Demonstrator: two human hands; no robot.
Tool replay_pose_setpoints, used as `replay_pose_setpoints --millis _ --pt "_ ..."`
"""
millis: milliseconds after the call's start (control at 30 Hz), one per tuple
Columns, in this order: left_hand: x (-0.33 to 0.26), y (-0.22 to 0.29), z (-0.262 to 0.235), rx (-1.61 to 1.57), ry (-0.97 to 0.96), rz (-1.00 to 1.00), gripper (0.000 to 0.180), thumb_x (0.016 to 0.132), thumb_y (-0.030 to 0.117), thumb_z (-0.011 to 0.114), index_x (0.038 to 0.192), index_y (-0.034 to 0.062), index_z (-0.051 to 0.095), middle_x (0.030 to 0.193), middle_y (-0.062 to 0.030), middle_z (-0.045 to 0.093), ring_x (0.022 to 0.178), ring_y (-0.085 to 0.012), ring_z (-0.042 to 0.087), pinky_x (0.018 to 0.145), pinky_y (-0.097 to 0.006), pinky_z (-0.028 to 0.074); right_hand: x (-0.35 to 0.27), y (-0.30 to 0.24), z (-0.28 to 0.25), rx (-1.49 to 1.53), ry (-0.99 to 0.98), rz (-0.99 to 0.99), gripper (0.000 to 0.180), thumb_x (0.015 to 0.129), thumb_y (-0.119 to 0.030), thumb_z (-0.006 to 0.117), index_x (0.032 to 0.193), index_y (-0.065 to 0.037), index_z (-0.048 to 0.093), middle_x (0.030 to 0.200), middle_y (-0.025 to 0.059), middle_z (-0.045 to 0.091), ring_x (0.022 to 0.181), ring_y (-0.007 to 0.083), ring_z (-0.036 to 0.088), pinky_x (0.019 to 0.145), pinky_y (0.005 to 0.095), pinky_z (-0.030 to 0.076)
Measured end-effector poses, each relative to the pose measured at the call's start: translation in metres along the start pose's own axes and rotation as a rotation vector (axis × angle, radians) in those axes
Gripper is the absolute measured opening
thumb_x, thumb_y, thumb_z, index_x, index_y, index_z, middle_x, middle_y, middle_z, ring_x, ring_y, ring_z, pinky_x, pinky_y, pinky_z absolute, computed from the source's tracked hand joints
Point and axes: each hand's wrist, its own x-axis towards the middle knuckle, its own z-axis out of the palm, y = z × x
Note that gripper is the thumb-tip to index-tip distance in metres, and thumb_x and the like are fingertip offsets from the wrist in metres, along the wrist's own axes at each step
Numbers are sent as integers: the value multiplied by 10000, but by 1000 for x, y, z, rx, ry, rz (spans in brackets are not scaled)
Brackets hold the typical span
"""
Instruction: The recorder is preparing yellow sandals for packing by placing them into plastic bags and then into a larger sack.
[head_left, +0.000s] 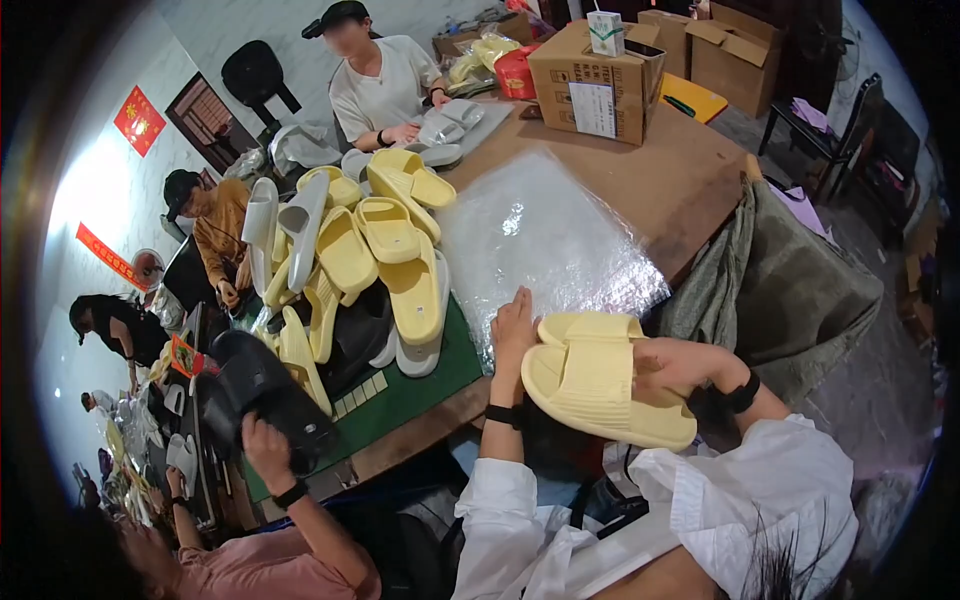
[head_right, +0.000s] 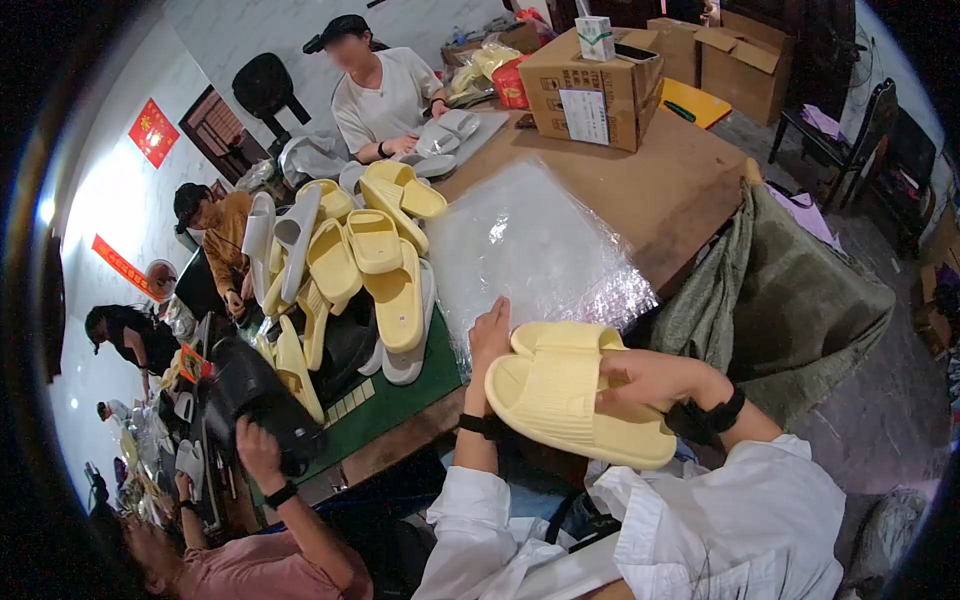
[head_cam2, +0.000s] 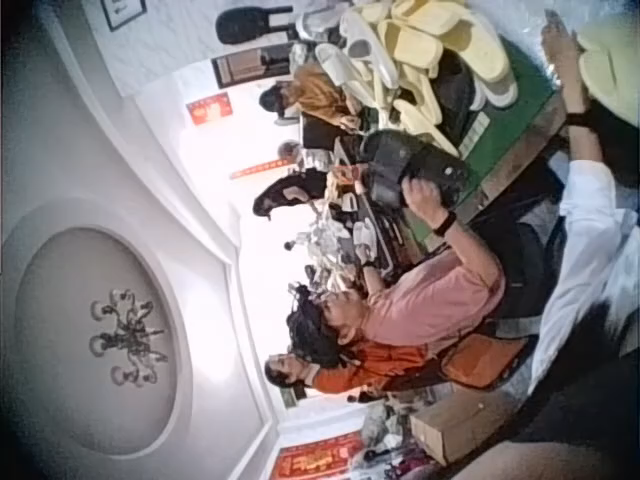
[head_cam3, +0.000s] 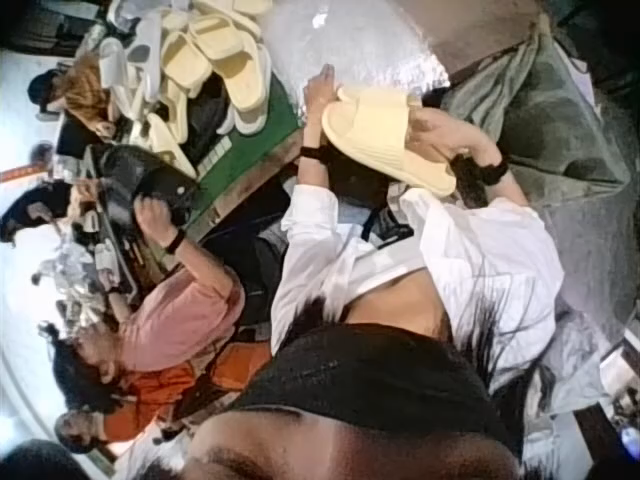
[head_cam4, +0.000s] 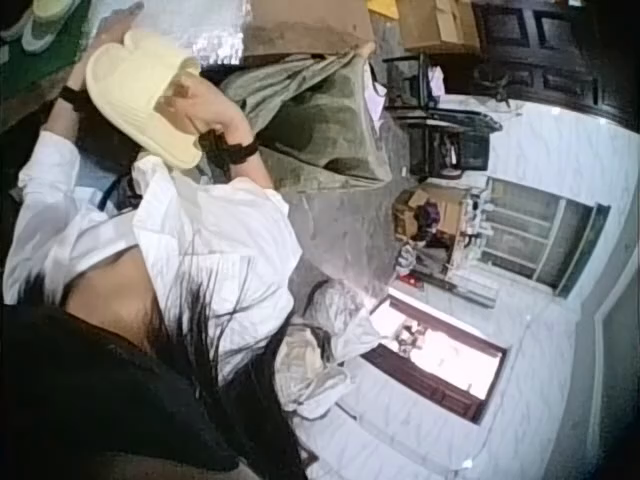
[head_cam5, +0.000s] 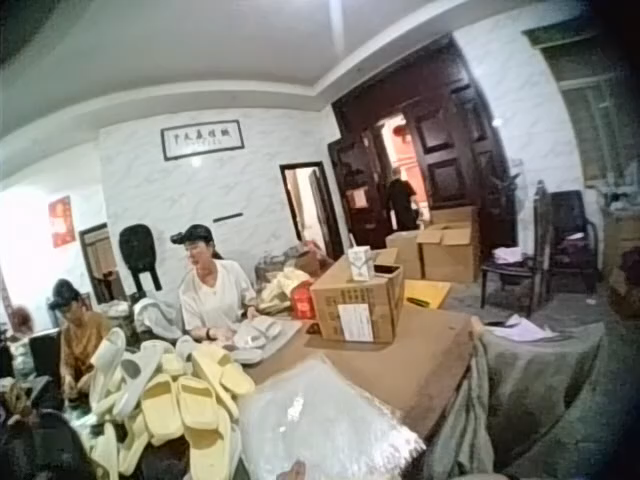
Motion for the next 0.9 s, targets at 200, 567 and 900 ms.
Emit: replay_pose_setpoints --millis 200,567,900 --pt "-12 28 -20 118 311 152 613 770 91 515 1353 34 336 1403 -104 344 1237 -310 336 1029 -476 225 15 0 -9 -243 318 121 282 806 -242 603 905 22 613 897 185 569 840 302 564 749 355 446" --pt "-11 51 -26 -232 270 433 659 704 -79 433 1348 20 338 1413 -134 313 1270 -356 314 1044 -476 228 57 23 -18 -747 608 109 248 771 -269 577 766 -24 615 827 167 545 847 332 529 748 421 404" --pt "-6 37 -8 -610 689 -209 509 805 -22 481 1303 -45 377 1298 -271 386 1208 -376 386 979 -390 361 98 34 -4 -730 757 65 271 752 -266 596 834 -8 614 839 173 550 845 340 527 741 431 393"
